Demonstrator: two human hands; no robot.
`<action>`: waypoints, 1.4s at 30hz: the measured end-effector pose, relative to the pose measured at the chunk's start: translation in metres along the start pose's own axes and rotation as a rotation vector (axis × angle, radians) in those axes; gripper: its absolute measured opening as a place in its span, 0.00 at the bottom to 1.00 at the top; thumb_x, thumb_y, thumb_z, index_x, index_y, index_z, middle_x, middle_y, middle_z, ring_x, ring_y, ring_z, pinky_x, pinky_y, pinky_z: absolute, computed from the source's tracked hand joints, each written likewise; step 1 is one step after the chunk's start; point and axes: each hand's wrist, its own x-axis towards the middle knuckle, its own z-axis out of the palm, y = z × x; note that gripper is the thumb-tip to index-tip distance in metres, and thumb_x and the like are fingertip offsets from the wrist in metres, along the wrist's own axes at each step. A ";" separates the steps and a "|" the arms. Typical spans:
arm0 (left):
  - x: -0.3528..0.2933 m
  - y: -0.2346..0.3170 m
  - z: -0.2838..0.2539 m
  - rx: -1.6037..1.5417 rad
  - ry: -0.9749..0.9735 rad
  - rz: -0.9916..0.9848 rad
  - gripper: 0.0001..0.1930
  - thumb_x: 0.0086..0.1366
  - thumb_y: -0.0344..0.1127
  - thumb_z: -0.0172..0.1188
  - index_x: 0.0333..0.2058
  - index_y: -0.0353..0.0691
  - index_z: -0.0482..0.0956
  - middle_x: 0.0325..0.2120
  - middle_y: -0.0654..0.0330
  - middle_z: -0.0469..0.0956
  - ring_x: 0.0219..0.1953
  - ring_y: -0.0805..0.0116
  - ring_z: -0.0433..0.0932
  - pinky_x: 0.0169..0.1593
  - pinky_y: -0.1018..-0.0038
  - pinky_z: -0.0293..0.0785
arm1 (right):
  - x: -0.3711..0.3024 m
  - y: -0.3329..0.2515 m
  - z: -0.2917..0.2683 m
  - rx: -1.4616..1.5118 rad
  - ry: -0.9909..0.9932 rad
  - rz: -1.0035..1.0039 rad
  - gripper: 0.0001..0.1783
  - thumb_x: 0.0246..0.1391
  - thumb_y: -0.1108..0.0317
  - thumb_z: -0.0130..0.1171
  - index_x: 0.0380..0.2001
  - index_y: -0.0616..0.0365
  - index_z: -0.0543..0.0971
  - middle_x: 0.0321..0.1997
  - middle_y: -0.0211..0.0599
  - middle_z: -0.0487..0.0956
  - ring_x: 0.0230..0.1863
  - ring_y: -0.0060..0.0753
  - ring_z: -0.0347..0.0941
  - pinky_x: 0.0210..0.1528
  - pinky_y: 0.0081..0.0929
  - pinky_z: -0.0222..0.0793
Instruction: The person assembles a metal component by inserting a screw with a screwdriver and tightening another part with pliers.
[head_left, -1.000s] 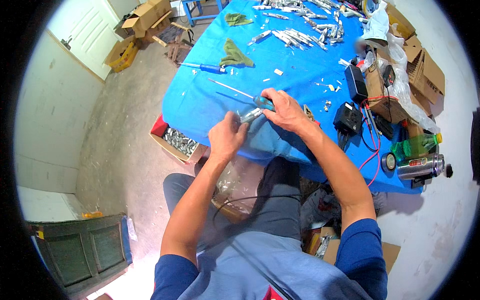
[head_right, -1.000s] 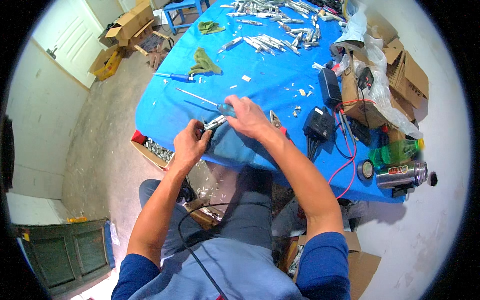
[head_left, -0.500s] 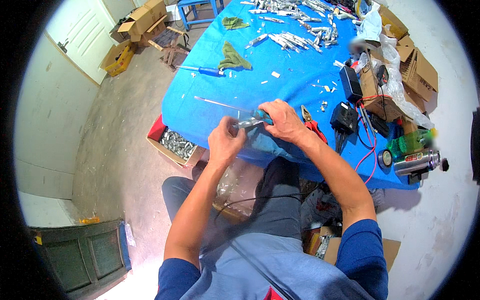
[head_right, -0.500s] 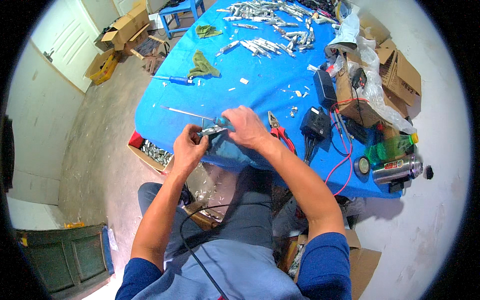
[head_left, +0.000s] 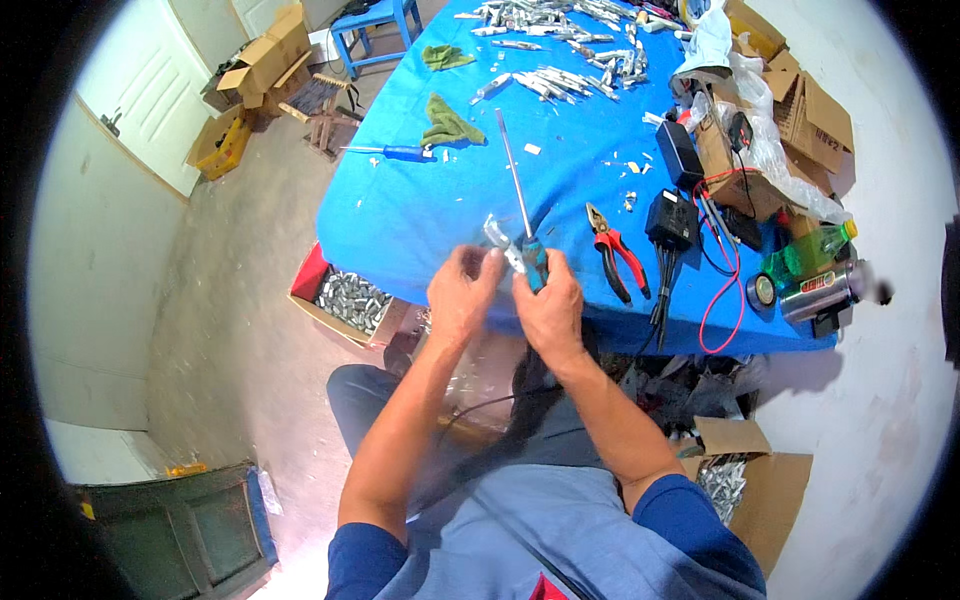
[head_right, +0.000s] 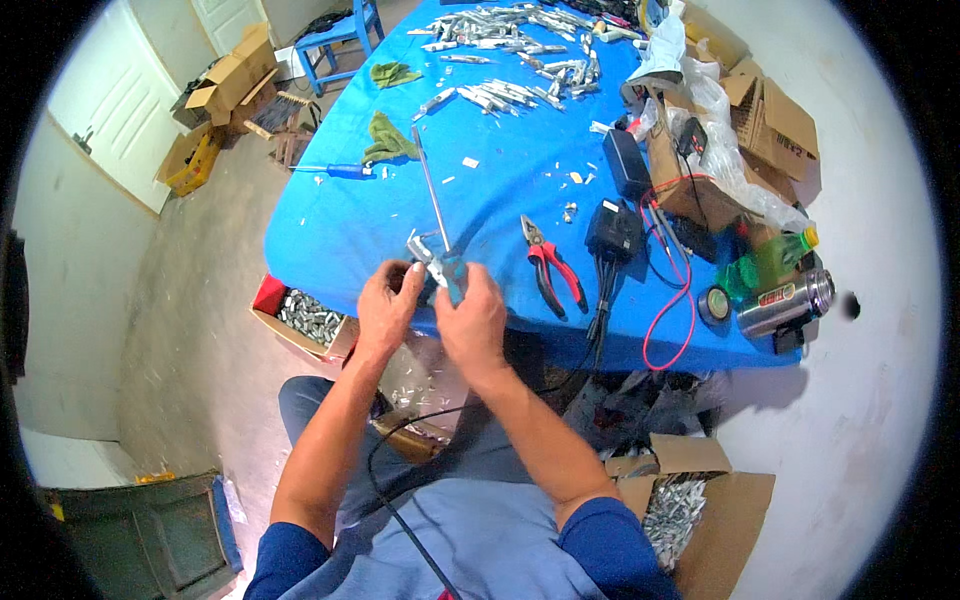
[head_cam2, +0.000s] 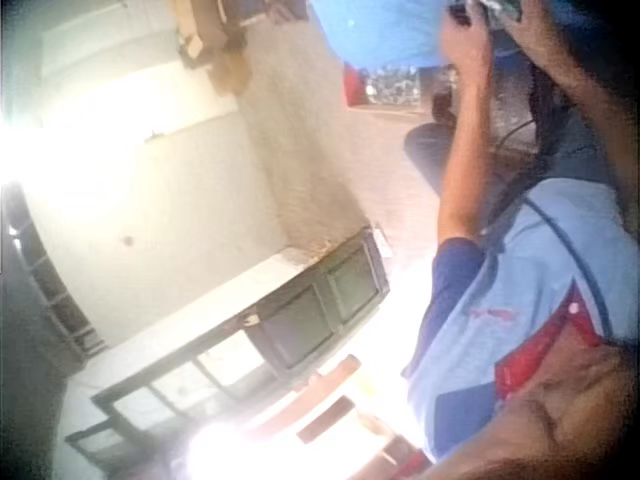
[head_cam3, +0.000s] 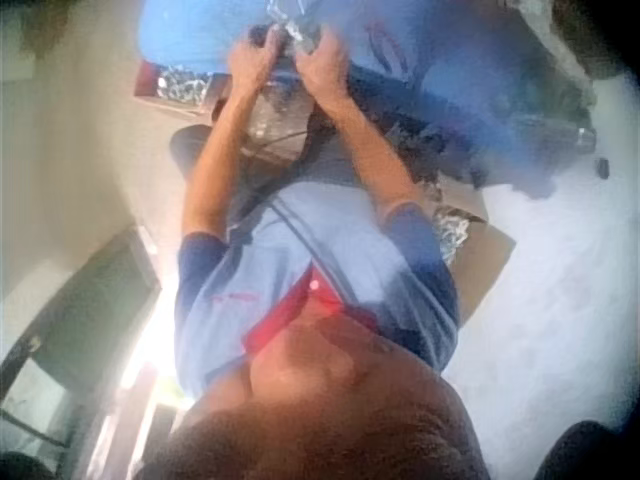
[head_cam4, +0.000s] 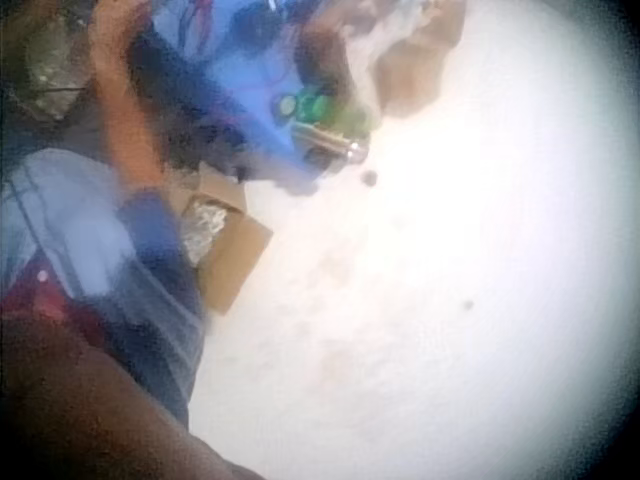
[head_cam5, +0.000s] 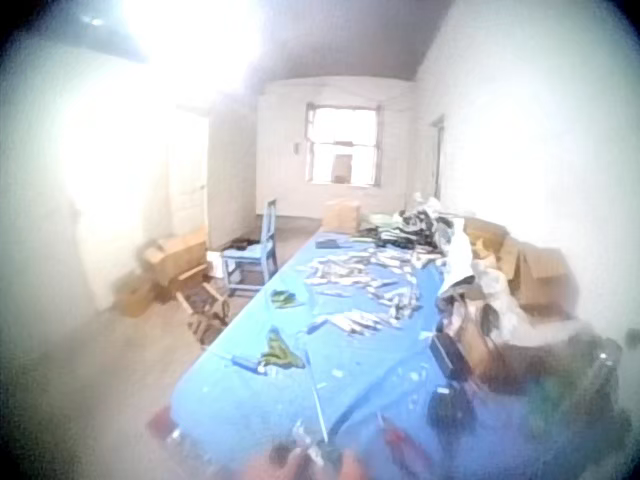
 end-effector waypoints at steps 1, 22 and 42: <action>-0.005 0.000 0.003 -0.064 -0.060 -0.034 0.23 0.65 0.52 0.57 0.35 0.31 0.78 0.24 0.51 0.78 0.28 0.63 0.77 0.35 0.67 0.71 | -0.009 -0.003 0.005 0.012 0.009 0.021 0.17 0.47 0.71 0.63 0.41 0.65 0.74 0.39 0.57 0.78 0.42 0.63 0.73 0.44 0.49 0.69; -0.048 -0.018 -0.022 -1.115 -0.270 -0.744 0.15 0.67 0.45 0.56 0.27 0.44 0.67 0.19 0.67 0.62 0.22 0.75 0.63 0.25 0.78 0.58 | -0.066 -0.003 -0.118 0.148 -0.522 0.313 0.26 0.53 0.68 0.60 0.55 0.62 0.70 0.38 0.38 0.78 0.29 0.24 0.74 0.35 0.25 0.71; -0.050 -0.033 -0.042 -1.031 -0.479 -0.754 0.18 0.68 0.52 0.56 0.26 0.48 0.66 0.13 0.73 0.54 0.13 0.80 0.48 0.19 0.80 0.46 | -0.065 0.008 -0.143 0.119 -0.680 0.146 0.23 0.57 0.67 0.59 0.56 0.59 0.75 0.43 0.35 0.80 0.39 0.24 0.75 0.44 0.24 0.70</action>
